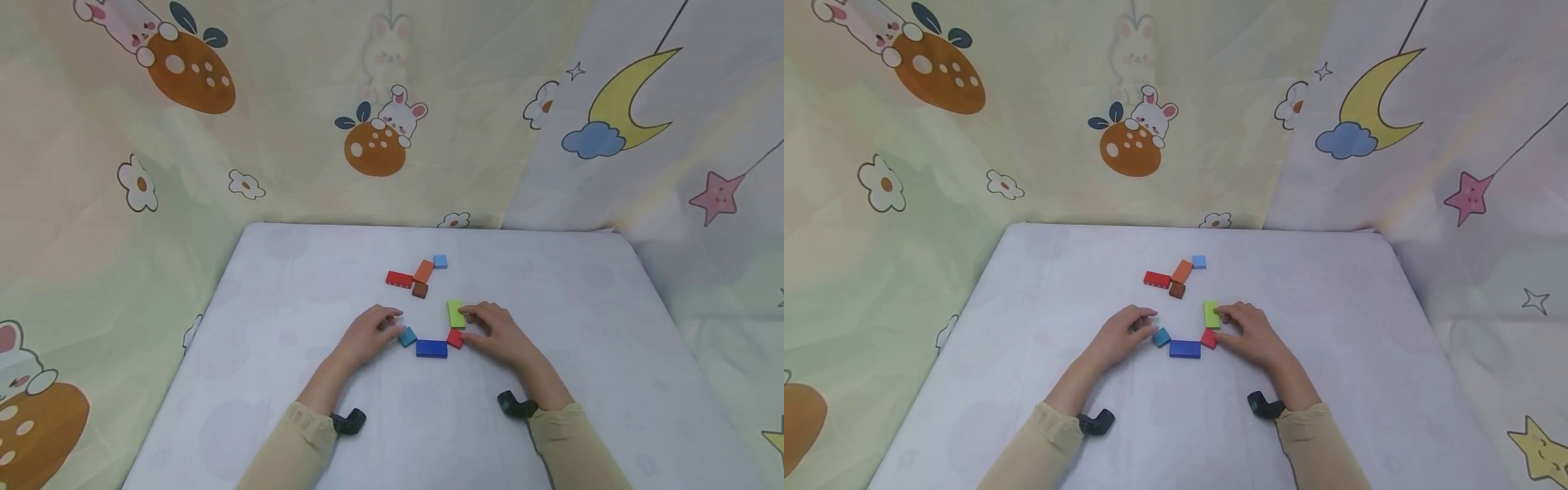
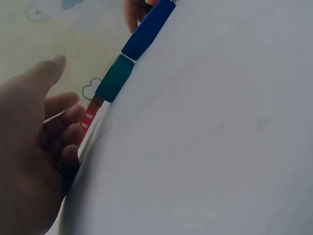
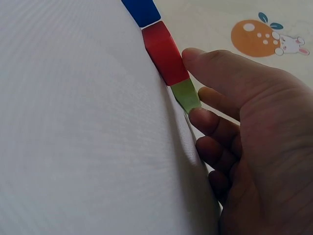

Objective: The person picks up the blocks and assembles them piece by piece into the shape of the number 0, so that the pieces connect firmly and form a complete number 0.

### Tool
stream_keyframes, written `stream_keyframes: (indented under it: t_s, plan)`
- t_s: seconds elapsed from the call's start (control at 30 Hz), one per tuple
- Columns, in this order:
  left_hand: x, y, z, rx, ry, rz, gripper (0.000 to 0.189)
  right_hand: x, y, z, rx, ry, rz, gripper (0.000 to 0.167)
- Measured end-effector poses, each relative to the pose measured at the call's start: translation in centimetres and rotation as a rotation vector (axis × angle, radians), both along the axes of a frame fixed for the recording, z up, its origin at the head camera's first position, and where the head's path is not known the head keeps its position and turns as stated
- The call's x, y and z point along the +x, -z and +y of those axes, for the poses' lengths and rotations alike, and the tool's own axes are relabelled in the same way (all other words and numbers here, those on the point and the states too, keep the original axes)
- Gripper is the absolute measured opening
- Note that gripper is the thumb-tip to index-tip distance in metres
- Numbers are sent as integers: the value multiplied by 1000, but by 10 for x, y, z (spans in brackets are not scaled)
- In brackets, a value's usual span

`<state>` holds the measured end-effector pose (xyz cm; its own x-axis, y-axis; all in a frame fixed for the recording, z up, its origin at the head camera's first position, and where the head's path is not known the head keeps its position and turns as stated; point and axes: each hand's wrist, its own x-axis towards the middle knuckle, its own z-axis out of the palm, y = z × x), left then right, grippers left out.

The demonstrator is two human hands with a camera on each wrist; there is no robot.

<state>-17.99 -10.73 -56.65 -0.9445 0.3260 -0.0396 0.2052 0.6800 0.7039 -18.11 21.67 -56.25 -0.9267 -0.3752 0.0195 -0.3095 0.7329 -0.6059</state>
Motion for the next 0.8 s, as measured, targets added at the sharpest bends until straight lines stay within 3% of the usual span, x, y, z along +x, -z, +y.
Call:
stream_keyframes:
  t_s: [0.13,0.3,0.5,0.8]
  plan:
    - [-17,-11,2,13,-143,-11,45,0,-1,-2,6,5,7,51]
    - [-46,-19,10,-121,-281,20,62,1,1,-3,9,16,17,52]
    - [-70,-15,25,-262,-325,-5,73,2,4,-1,7,23,-15,53]
    - [-82,-16,42,-340,-376,39,77,1,-1,-1,9,16,10,53]
